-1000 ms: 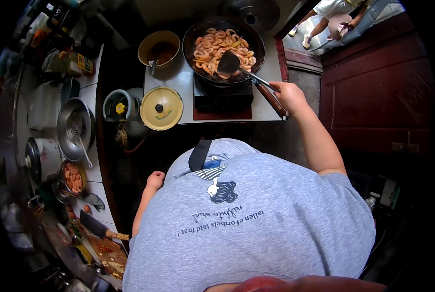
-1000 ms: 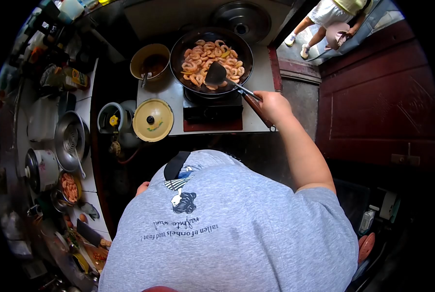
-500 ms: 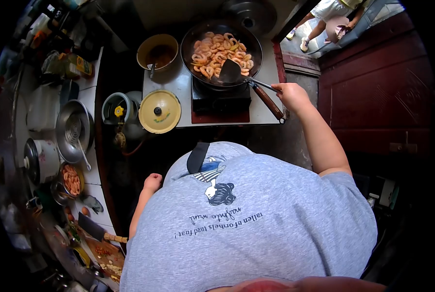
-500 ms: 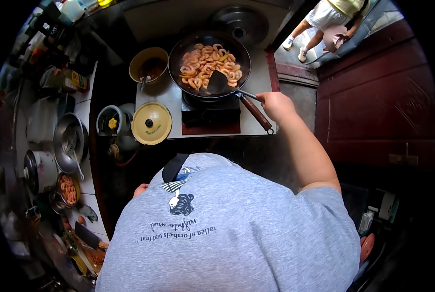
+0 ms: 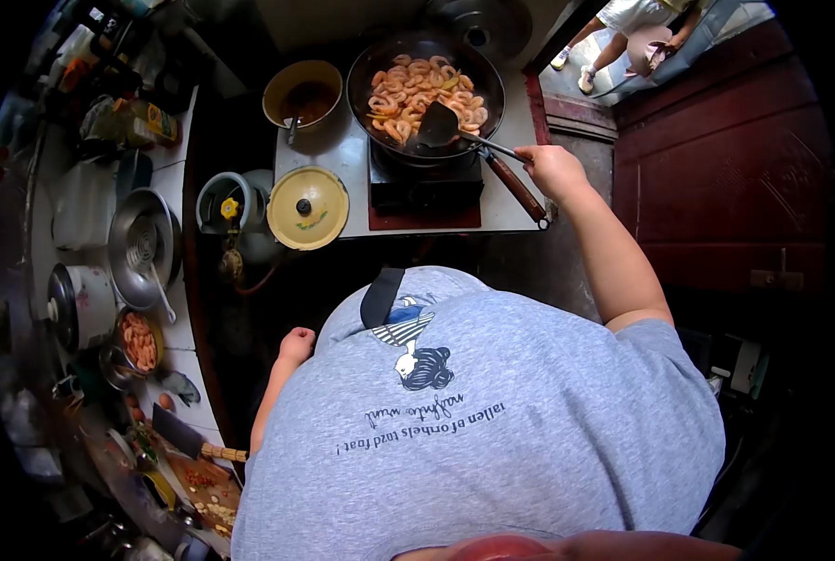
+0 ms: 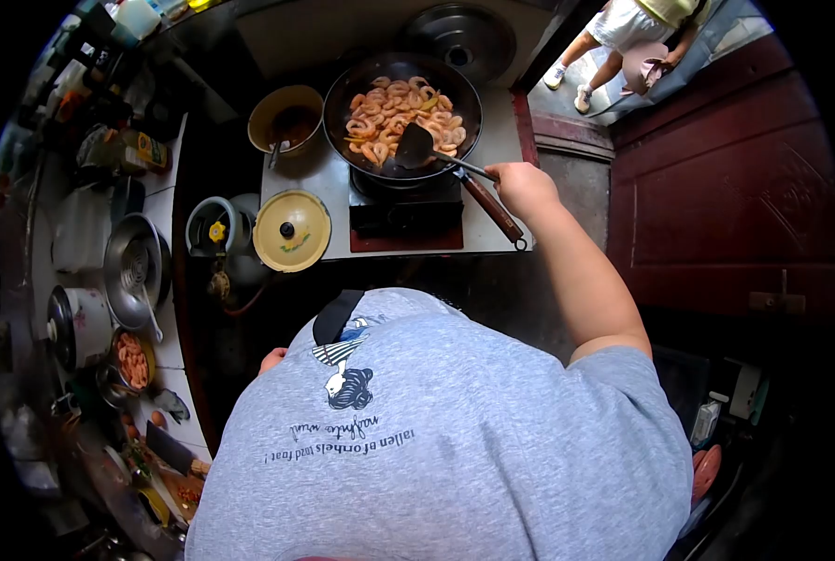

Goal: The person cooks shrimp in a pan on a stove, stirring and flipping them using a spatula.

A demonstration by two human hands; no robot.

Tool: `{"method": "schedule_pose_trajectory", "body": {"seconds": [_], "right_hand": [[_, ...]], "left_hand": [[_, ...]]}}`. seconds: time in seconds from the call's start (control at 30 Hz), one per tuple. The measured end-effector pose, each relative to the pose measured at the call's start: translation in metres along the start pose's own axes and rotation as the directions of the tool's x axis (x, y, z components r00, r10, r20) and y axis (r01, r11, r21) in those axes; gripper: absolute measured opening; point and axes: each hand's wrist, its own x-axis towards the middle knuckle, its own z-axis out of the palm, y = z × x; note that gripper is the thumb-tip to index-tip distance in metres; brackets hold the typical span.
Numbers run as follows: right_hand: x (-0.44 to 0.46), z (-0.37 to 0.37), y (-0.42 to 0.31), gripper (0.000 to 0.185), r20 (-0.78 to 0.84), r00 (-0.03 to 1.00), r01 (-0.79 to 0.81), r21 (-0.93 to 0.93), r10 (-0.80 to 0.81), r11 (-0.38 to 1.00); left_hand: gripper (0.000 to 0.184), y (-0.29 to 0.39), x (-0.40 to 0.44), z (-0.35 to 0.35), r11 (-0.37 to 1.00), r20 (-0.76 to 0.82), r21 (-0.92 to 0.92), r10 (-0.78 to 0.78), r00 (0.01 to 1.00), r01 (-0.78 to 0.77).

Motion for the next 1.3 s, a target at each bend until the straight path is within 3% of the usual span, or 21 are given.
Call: {"method": "schedule_pose_trajectory", "body": {"seconds": [0.13,0.23,0.63,0.87,0.93,1.07,1.3], "right_hand": [[-0.001,-0.003,-0.001,0.032,-0.068,0.998,0.009,0.057,-0.005,0.998],[0.005,-0.007,-0.004,0.032,-0.070,0.998,-0.004,-0.037,0.002,0.999],[0.008,-0.016,-0.024,0.033,0.013,1.000,-0.017,-0.083,0.019,0.996],[0.017,-0.010,0.004,0.033,-0.018,0.999,-0.043,-0.117,0.042,0.992],[0.015,-0.009,0.000,0.032,-0.042,0.999,-0.011,-0.056,0.009,0.998],[0.013,-0.006,-0.021,0.031,-0.041,0.999,0.009,0.013,-0.008,1.000],[0.012,-0.008,-0.008,0.030,0.000,1.000,0.006,-0.066,-0.006,0.998]], "left_hand": [[0.025,0.012,-0.013,-0.006,0.997,0.025,-0.059,-0.055,0.998,0.057],[0.025,-0.018,0.007,0.006,1.000,0.010,-0.014,-0.022,1.000,0.022],[0.025,-0.010,-0.005,0.008,1.000,-0.002,-0.004,0.000,1.000,0.000],[0.024,0.006,-0.017,0.003,1.000,0.001,-0.014,-0.019,1.000,0.019],[0.023,0.000,-0.013,0.005,0.999,-0.031,0.050,0.011,0.999,-0.010],[0.022,-0.002,-0.012,0.006,1.000,-0.003,0.008,0.001,1.000,-0.001],[0.022,-0.002,-0.004,0.002,1.000,-0.005,-0.006,-0.021,1.000,0.021]]}}
